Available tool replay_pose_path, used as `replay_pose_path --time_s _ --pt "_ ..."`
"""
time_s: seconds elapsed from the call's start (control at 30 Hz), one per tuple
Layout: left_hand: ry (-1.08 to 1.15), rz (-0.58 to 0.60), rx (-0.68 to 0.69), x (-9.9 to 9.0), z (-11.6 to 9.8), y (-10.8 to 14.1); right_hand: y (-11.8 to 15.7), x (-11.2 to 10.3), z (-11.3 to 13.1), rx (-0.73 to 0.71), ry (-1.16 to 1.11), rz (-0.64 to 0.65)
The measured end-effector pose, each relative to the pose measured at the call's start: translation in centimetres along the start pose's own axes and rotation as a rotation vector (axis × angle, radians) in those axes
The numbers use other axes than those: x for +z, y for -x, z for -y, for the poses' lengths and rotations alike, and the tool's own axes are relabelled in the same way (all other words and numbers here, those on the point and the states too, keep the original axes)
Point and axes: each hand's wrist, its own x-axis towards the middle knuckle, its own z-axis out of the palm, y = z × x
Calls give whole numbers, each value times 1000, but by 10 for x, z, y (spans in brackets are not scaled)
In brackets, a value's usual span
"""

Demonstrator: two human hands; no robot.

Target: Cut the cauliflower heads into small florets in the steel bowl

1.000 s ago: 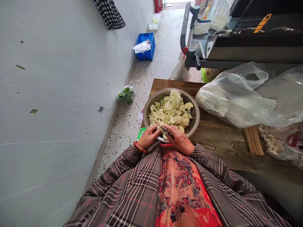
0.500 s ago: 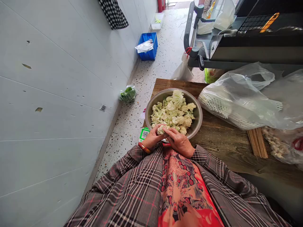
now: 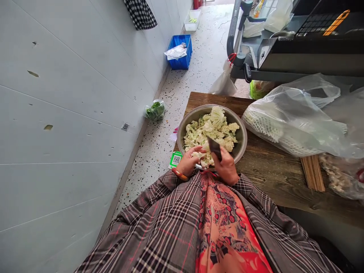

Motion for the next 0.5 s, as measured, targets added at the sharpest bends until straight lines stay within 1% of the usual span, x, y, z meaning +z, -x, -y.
replay_pose_path --time_s 0.07,0.13,0.23,0.33,0.43,0.5 --pt "47 4 -24 -5 -2 2 -2 -4 -7 74 -22 -84" --pt "109 19 -39 -10 -6 2 -3 -6 -12 121 -58 -106" --pt "223 23 -66 -19 -12 -2 -6 -6 -17 163 -94 -83" --pt "276 -15 -57 -26 -19 -10 -12 -1 -21 177 -118 -10" --pt "238 -89 2 -33 -28 -23 -17 3 -23 206 -188 38" --pt "181 -134 41 -36 -34 -34 -19 3 -23 266 -258 -1"
